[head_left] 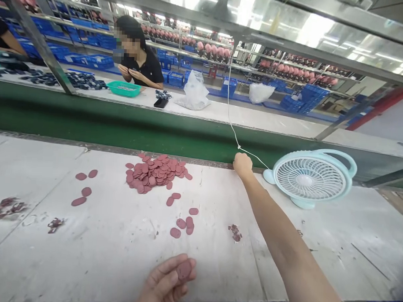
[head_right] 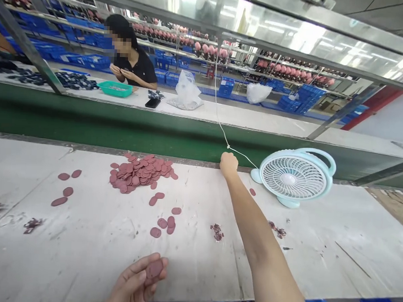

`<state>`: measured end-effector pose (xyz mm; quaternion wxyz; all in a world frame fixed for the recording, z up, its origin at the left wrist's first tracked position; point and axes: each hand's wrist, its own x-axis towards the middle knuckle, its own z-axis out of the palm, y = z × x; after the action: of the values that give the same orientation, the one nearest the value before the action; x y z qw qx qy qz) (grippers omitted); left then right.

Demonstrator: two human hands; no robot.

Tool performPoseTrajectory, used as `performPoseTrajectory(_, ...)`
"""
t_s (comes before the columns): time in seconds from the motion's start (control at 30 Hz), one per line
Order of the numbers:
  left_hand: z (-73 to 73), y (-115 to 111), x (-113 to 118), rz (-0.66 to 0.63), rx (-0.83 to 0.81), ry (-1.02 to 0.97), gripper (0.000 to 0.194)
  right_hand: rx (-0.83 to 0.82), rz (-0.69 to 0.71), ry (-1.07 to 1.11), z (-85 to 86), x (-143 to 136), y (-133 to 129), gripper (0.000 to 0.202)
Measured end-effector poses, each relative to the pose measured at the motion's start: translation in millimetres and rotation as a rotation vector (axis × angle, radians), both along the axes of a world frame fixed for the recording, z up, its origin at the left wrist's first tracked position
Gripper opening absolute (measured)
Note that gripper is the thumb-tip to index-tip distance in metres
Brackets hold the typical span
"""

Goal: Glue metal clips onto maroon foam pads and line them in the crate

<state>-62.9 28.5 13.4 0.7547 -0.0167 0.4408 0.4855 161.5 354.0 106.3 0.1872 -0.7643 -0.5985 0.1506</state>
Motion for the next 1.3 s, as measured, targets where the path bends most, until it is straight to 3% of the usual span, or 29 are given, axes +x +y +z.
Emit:
performPoseTrajectory(0.07,5.7,-2,1,0.006,0.043,0.025,0.035,0.049,0.045,0.060,3.4,-4,-26,0.030)
performPoseTrajectory(0.13,11.5,-6,3,0.021,0.079,0.062,0.035,0.107,0.126,0.163,0.8,-11,-73,0.022)
performPoseTrajectory(0.27,14.8,-13,8,0.043,0.132,0.168,0.032,0.154,0.296,0.433,-15.0,-23,-207,0.017)
performPoseTrajectory(0.33,12.1,-17,10,0.002,0.180,0.208,0.028,0.127,0.366,0.707,-23.0,-26,-267,0.008)
performPoseTrajectory(0.4,8.7,-21,13,-0.060,0.222,0.231,0.025,0.055,0.361,0.932,-30.2,-28,-309,0.006)
performPoseTrajectory(0.47,6.3,-25,16,-0.114,0.255,0.246,0.025,0.001,0.327,1.057,-37.0,-30,-332,0.010)
performPoseTrajectory(0.63,3.9,-32,26,-0.226,0.323,0.217,0.029,-0.005,0.234,1.084,-49.9,-30,-346,0.013)
performPoseTrajectory(0.77,1.3,-35,31,-0.243,0.349,0.197,0.026,-0.044,0.229,1.103,-54.1,-26,-348,0.011)
performPoseTrajectory(1.1,2.9,-33,35,-0.298,0.387,0.202,0.003,-0.150,0.245,1.074,-52.1,-15,-347,0.013)
performPoseTrajectory(1.3,5.6,-33,38,-0.301,0.405,0.236,0.010,-0.152,0.240,1.113,-48.7,-13,-347,0.011)
